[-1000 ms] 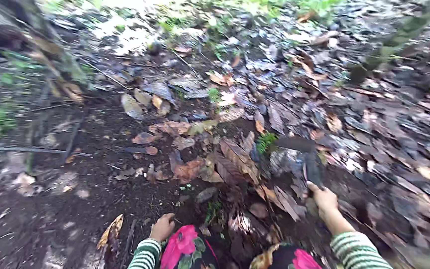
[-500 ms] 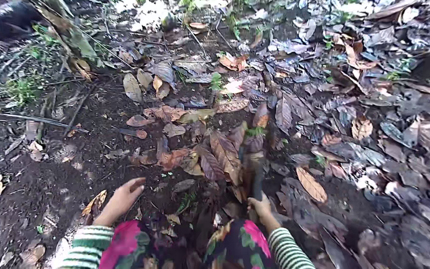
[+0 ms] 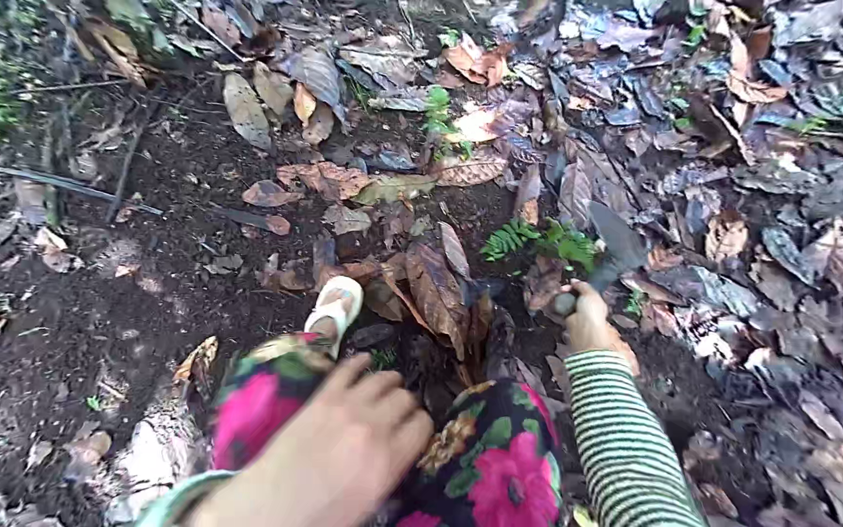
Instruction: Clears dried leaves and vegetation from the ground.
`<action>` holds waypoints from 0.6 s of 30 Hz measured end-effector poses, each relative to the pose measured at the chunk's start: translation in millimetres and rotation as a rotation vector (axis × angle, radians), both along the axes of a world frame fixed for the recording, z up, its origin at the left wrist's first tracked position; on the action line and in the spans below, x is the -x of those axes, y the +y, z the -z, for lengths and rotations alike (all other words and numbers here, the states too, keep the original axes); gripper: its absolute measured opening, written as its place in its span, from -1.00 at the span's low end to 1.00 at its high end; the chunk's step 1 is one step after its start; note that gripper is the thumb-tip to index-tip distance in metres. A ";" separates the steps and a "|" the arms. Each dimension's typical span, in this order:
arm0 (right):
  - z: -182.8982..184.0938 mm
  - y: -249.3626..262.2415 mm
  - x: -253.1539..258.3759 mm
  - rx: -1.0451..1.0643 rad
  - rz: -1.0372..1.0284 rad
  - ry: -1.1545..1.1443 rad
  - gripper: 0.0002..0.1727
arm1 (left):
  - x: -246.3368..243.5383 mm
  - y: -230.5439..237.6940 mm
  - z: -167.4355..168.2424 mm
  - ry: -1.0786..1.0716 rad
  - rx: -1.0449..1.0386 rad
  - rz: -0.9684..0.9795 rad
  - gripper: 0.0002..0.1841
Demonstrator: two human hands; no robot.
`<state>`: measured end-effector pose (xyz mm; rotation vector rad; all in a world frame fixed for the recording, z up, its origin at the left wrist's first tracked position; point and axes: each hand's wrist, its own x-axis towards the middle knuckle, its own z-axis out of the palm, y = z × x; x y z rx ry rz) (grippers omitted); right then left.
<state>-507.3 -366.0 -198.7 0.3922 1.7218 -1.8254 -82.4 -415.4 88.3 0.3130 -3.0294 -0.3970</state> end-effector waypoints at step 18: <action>50.0 -93.7 -96.2 -0.142 0.568 -0.056 -0.48 | 114.7 -217.5 129.2 0.230 -0.597 0.918 -0.79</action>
